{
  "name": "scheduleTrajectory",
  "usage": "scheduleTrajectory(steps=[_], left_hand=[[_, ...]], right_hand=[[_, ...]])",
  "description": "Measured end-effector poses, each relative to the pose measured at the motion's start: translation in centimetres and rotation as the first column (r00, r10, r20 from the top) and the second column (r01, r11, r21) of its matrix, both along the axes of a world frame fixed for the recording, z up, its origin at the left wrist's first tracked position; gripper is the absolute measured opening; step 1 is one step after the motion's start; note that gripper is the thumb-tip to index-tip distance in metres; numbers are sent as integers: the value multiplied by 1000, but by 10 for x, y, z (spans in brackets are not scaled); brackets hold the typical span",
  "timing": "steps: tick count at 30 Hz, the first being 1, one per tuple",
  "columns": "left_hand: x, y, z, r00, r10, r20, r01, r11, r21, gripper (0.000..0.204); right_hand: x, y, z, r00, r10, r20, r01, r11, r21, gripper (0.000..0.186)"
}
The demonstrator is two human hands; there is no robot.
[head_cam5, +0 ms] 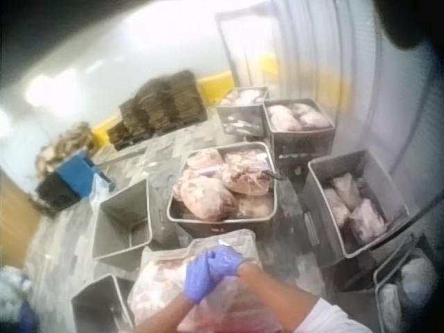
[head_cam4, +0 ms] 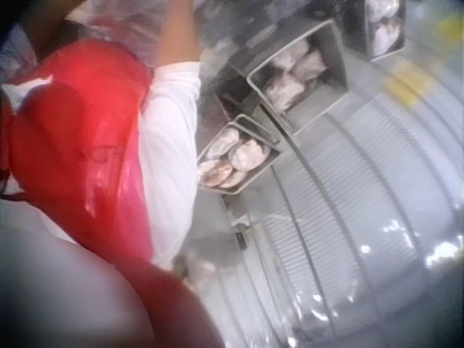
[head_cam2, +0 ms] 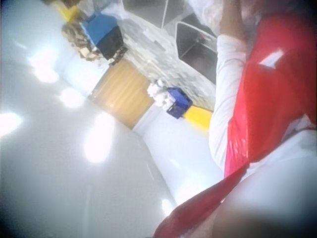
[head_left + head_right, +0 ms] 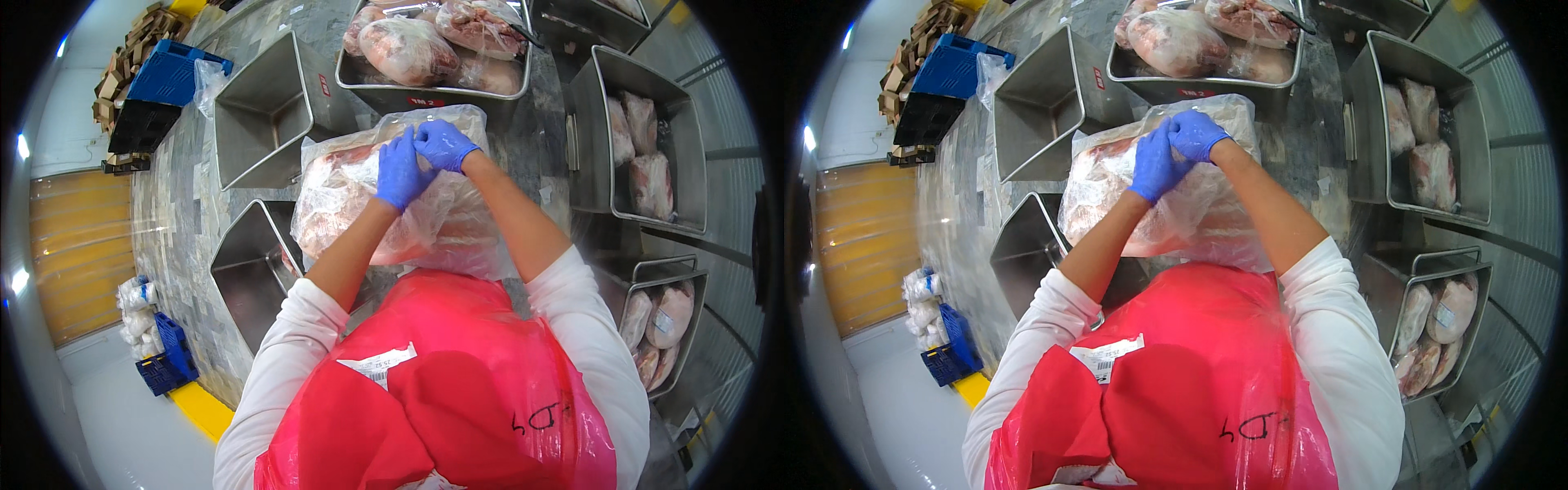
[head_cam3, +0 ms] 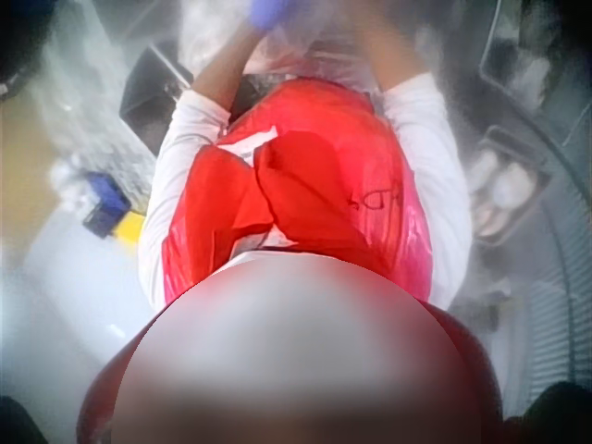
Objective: The person is cutting raw meat with a knife. They are wearing blue gloves and a pink apron. The meat is placed on a plastic sheet on a metal table.
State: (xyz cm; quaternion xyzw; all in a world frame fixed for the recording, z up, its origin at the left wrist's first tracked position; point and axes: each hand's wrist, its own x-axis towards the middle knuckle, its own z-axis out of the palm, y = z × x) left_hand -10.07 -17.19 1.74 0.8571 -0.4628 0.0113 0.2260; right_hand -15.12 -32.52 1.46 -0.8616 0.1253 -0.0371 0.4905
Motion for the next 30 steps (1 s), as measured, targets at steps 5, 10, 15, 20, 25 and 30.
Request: scheduleTrajectory(steps=[5, 10, 15, 20, 25, 30], left_hand=[[46, -1, -23, 955, -34, -296, 107, 966, 237, 27], [45, 0, -10, 816, 111, -568, -39, 990, 139, 25], [70, 11, 9, 477, -33, -878, -217, 964, -155, 64], [92, 121, 52, 678, 160, -717, -370, 918, -145, 46], [56, 190, 66, 626, 214, -750, -292, 956, 29, 23], [-57, 135, 94, 765, 62, -641, -19, 997, 73, 36]], right_hand=[[-40, -11, -16, 899, -344, 270, 252, 912, 324, 27], [-91, 50, -87, 816, -360, -453, 576, 574, 582, 38], [-83, 80, -142, 804, -360, -474, 457, -139, 879, 23], [-131, 32, -108, 958, -221, -183, 77, -416, 906, 14], [-123, 55, 51, 969, -110, -222, 152, -444, 883, 17], [-46, 100, 98, 998, -56, 11, -18, -132, 991, 23]])
